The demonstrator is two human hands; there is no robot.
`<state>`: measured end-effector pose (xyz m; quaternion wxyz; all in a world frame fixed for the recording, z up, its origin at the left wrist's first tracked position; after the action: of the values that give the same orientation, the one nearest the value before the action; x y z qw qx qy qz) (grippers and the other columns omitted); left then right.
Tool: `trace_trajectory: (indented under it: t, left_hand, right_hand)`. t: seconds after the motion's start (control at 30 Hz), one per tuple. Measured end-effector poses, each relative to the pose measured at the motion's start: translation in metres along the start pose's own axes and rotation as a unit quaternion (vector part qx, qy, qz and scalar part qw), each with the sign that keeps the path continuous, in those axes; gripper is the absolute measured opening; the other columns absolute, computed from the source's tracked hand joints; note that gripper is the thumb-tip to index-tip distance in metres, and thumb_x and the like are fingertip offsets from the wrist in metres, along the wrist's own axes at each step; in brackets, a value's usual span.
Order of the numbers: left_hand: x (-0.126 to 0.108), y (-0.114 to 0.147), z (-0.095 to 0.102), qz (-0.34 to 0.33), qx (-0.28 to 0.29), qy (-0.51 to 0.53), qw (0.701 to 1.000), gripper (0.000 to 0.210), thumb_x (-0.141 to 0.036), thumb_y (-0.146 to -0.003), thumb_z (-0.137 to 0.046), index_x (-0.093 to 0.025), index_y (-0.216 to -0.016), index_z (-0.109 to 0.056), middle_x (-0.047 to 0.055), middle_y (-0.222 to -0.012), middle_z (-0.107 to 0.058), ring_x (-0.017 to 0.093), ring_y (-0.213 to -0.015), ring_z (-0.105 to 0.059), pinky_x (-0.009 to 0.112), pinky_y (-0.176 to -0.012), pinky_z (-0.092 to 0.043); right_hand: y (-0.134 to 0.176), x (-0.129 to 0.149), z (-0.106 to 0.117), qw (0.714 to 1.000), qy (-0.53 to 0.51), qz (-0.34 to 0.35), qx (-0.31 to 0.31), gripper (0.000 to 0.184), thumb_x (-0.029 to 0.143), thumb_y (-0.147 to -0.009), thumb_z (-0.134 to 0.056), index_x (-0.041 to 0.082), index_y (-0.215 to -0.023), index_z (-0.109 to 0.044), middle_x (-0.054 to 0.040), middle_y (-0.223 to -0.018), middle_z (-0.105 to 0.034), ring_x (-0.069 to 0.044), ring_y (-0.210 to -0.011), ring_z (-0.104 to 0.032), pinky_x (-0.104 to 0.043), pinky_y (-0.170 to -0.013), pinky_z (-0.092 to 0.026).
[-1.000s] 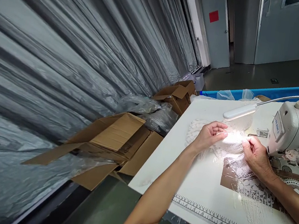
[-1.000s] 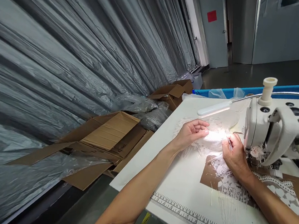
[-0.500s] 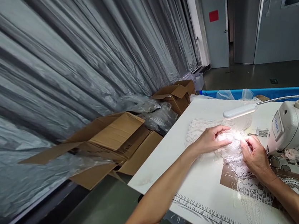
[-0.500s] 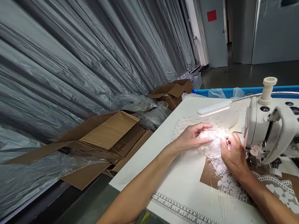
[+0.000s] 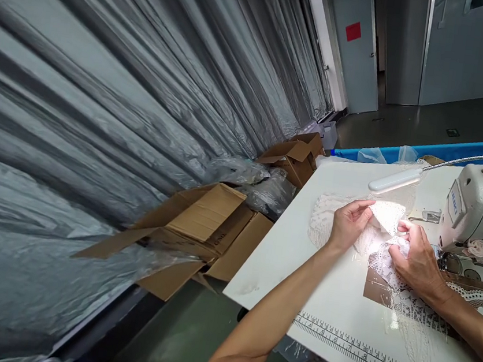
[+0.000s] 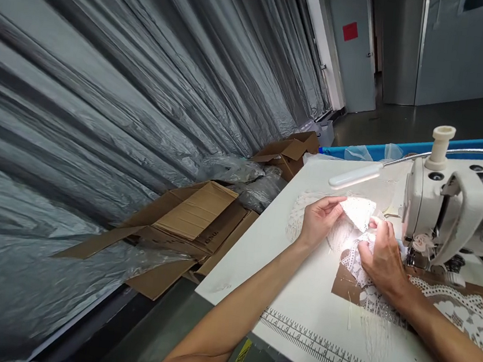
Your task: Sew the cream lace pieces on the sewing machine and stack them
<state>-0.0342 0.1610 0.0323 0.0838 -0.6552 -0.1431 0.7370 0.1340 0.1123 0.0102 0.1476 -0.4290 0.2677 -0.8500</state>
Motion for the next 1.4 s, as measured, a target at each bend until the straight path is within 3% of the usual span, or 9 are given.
trace_trajectory:
  t: [0.1, 0.23, 0.47, 0.7, 0.87, 0.97, 1.1, 1.27, 1.4]
  left_hand:
    - [0.011, 0.002, -0.009, 0.112, 0.002, 0.175, 0.978, 0.034, -0.021, -0.066, -0.078, -0.017, -0.1, -0.071, 0.0, -0.078, -0.068, 0.01, -0.069, -0.061, 0.026, -0.077, -0.052]
    - [0.01, 0.005, -0.013, 0.162, 0.002, 0.251, 0.954, 0.036, -0.015, -0.063, -0.072, -0.015, -0.099, -0.069, -0.004, -0.068, -0.059, 0.007, -0.066, -0.056, 0.025, -0.076, -0.053]
    - [0.011, 0.005, -0.013, 0.168, -0.003, 0.252, 0.953, 0.028, -0.027, -0.073, -0.074, -0.014, -0.097, -0.068, -0.007, -0.06, -0.047, 0.008, -0.063, -0.053, 0.027, -0.072, -0.053]
    - [0.021, 0.003, -0.009, 0.172, -0.027, 0.202, 0.964, 0.034, -0.022, -0.068, -0.084, -0.016, -0.099, -0.069, -0.005, -0.071, -0.059, 0.006, -0.066, -0.058, 0.022, -0.073, -0.053]
    - [0.007, -0.016, 0.022, 0.074, -0.071, 0.115, 0.988, 0.031, -0.026, -0.075, -0.081, -0.019, -0.102, -0.067, 0.0, -0.084, -0.067, 0.01, -0.076, -0.065, 0.022, -0.076, -0.054]
    - [-0.018, -0.023, 0.032, -0.043, -0.004, -0.078, 0.996, 0.034, -0.028, -0.083, -0.073, -0.024, -0.116, -0.066, 0.001, -0.095, -0.068, 0.014, -0.088, -0.067, 0.026, -0.084, -0.052]
    - [-0.031, -0.009, 0.012, -0.144, 0.098, -0.389, 0.905, 0.028, -0.025, -0.09, -0.061, -0.021, -0.116, -0.069, 0.004, -0.092, -0.064, 0.017, -0.08, -0.063, 0.029, -0.074, -0.051]
    - [-0.043, 0.016, -0.071, -0.294, 0.264, -0.448, 0.802, 0.027, -0.019, -0.094, -0.046, -0.02, -0.107, -0.069, 0.01, -0.107, -0.069, 0.023, -0.095, -0.063, 0.036, -0.084, -0.046]
    - [-0.032, 0.014, -0.119, -0.313, 0.354, -0.5, 0.726, 0.024, -0.011, -0.084, -0.05, -0.015, -0.1, -0.067, 0.013, -0.098, -0.07, 0.025, -0.09, -0.061, 0.047, -0.097, -0.037]
  right_hand:
    - [0.003, 0.001, -0.001, 1.0, 0.005, 0.012, -0.016, 0.035, 0.019, -0.08, -0.045, 0.017, -0.114, -0.051, -0.013, -0.101, -0.062, -0.029, -0.097, -0.063, -0.045, -0.082, -0.056]
    - [0.006, 0.003, -0.002, 0.999, 0.012, 0.032, -0.032, 0.038, 0.016, -0.08, -0.045, 0.017, -0.117, -0.05, -0.0133, -0.103, -0.062, -0.029, -0.097, -0.062, -0.047, -0.082, -0.056]
    - [0.007, 0.005, -0.002, 0.998, 0.013, 0.043, -0.037, 0.038, 0.014, -0.081, -0.044, 0.017, -0.118, -0.05, -0.0128, -0.101, -0.061, -0.028, -0.097, -0.062, -0.048, -0.083, -0.056]
    - [0.006, 0.016, -0.002, 0.997, 0.035, 0.071, -0.007, 0.045, 0.012, -0.084, -0.042, 0.012, -0.13, -0.045, -0.0171, -0.109, -0.058, -0.03, -0.099, -0.062, -0.048, -0.08, -0.058]
    - [0.031, 0.077, 0.002, 0.983, 0.093, 0.146, 0.064, 0.05, 0.008, -0.083, -0.044, 0.012, -0.133, -0.046, -0.0258, -0.132, -0.051, -0.037, -0.117, -0.056, -0.056, -0.086, -0.057]
    - [0.055, 0.117, 0.019, 0.969, 0.052, 0.206, 0.127, 0.041, 0.006, -0.084, -0.044, 0.015, -0.123, -0.054, -0.0233, -0.131, -0.055, -0.033, -0.113, -0.059, -0.051, -0.084, -0.059]
    - [0.071, 0.105, 0.056, 0.965, 0.021, 0.194, 0.173, 0.033, 0.007, -0.089, -0.043, 0.018, -0.115, -0.06, -0.0167, -0.118, -0.064, -0.026, -0.096, -0.066, -0.04, -0.073, -0.061]
    - [0.062, 0.034, 0.106, 0.967, 0.132, 0.183, 0.114, 0.023, 0.026, -0.097, -0.047, 0.021, -0.108, -0.067, -0.0131, -0.108, -0.069, -0.023, -0.08, -0.069, -0.037, -0.062, -0.059]
    - [0.047, 0.002, 0.125, 0.946, 0.239, 0.201, 0.085, 0.031, 0.029, -0.1, -0.042, 0.018, -0.092, -0.07, -0.0112, -0.087, -0.069, -0.022, -0.064, -0.066, -0.034, -0.051, -0.054]
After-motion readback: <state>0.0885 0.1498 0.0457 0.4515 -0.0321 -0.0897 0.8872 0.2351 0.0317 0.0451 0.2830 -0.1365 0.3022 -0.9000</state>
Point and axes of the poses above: each hand's wrist, its own y-axis away from the middle knuckle, its own z-axis out of the back of the hand, x = y × z, the point moved 9 cm from there along -y, towards the middle knuckle
